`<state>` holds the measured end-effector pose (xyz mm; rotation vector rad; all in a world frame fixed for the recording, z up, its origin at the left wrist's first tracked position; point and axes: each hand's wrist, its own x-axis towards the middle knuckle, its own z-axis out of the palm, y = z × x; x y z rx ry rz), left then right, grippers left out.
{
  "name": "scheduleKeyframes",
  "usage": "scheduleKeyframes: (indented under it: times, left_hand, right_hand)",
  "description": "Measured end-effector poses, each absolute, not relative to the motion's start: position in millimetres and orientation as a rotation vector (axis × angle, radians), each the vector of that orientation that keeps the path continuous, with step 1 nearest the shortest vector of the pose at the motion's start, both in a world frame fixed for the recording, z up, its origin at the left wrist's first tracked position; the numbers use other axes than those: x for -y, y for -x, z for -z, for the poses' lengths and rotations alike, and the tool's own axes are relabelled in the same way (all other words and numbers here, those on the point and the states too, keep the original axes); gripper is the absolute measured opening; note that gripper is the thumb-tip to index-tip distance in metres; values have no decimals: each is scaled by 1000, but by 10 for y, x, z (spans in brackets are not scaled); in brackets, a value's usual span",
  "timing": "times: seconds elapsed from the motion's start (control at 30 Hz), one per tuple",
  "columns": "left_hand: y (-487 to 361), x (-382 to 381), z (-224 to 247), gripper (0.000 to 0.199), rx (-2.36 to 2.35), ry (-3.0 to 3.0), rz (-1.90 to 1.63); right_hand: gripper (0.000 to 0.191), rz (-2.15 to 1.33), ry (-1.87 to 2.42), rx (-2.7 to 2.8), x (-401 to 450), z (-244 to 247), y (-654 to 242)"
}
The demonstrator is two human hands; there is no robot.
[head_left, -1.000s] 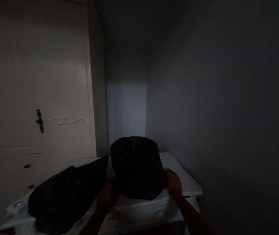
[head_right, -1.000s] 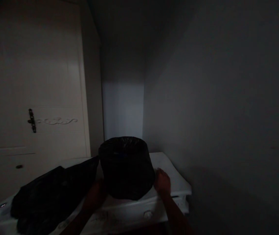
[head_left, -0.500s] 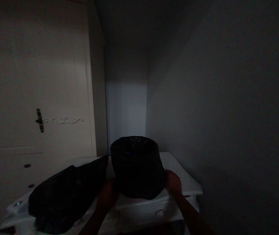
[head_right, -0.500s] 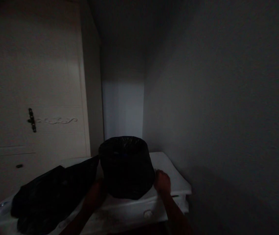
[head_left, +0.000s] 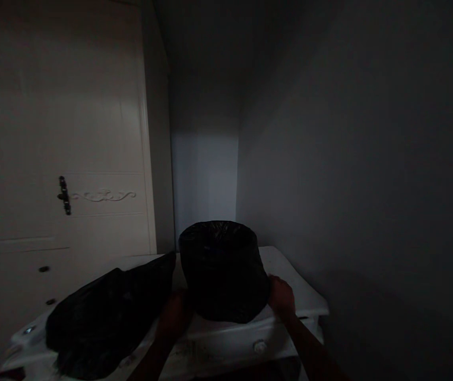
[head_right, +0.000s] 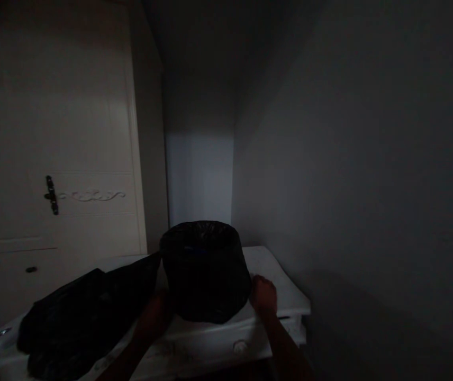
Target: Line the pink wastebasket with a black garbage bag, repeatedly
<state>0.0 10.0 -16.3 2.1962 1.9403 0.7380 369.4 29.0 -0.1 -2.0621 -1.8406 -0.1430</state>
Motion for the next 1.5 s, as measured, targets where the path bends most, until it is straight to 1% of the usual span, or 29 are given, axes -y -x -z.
scheduleKeyframes:
  times: [0.3, 0.53, 0.73, 0.9, 1.03, 1.2, 1.37, 1.5]
  left_hand:
    - [-49, -22, 44, 35, -1941, -2173, -711]
    - [-26, -43, 118, 37, -1949, -2232, -738]
    - [-43, -44, 86, 35, -1935, -2172, -723]
    - [-43, -52, 89, 37, -1920, -2184, -737]
    - [-38, -55, 92, 38, -1931, -2210, -704]
    - [-51, -47, 58, 36, -1957, -2192, -704]
    - [-58, -31, 29, 37, -1914, -2195, -727]
    - [-59, -9, 23, 34, -1900, -2169, -747]
  right_hand:
    - [28, 184, 2040, 1850, -305, 14, -3696]
    - [31, 194, 2026, 1856, -326, 63, -3716]
    - [42, 203, 1995, 1841, -340, 94, -3728]
    - [51, 181, 1992, 1831, -375, 139, -3742]
    - [53, 161, 2001, 1807, -407, 182, -3743]
    - [53, 143, 1998, 1821, -403, 166, -3745]
    - [44, 80, 1991, 1836, -347, 78, -3737]
    - [38, 85, 2002, 1832, -325, 55, -3726]
